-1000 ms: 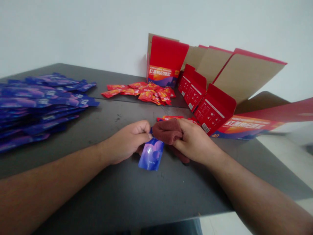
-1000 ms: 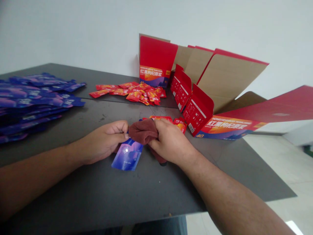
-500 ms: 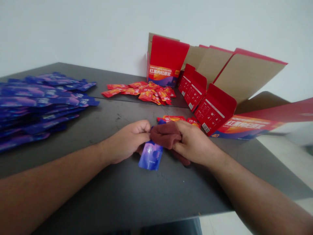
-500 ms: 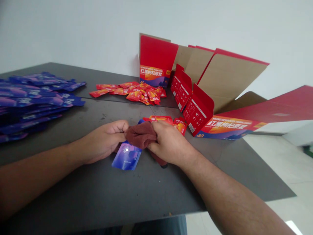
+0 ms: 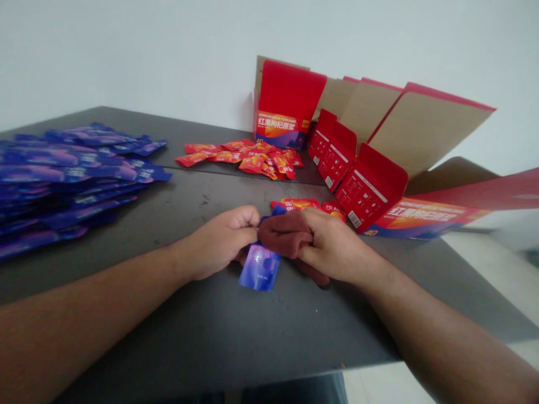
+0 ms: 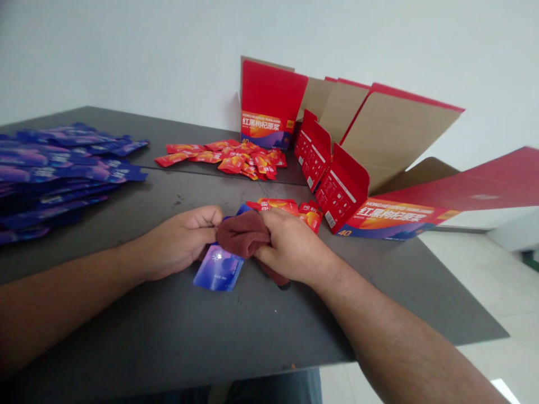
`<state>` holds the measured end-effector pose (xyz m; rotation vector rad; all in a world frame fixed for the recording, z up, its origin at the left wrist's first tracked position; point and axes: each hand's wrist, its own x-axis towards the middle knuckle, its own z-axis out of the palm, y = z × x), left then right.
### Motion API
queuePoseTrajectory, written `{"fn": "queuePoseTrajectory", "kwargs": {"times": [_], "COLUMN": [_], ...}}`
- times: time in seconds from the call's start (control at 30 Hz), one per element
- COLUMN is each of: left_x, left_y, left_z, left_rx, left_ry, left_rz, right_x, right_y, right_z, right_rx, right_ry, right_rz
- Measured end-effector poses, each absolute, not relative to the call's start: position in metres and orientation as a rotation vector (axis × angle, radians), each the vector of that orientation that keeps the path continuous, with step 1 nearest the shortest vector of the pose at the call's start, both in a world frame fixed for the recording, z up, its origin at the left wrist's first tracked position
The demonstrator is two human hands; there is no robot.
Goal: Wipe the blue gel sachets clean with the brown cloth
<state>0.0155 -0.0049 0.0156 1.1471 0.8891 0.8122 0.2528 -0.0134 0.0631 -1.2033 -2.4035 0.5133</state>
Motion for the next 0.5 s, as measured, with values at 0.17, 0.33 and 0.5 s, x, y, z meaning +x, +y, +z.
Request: {"fn": "queuePoseTrajectory", "kwargs": {"times": [0.17,0.33,0.5], "left_x": [0.016,0.015,0.016], "left_y": [-0.005,-0.004,-0.005], "left_z": [0.015,0.016,0.016], "left_rx": [1.128,1.147,1.161], "left_ry": [0.875,0.892,0.876], "left_rz": [0.839,0.787,0.810], "right_x": [0.252,0.253,0.253], "right_y": [-0.021,-0.013,-0.012], "right_z": [0.062,0.063,0.064], "right_rx": [-0.963,-1.262,-1.236], "right_ry": [-2.642,-2.360,-2.342], "right_rz": [0.646,0.479,0.476]}}
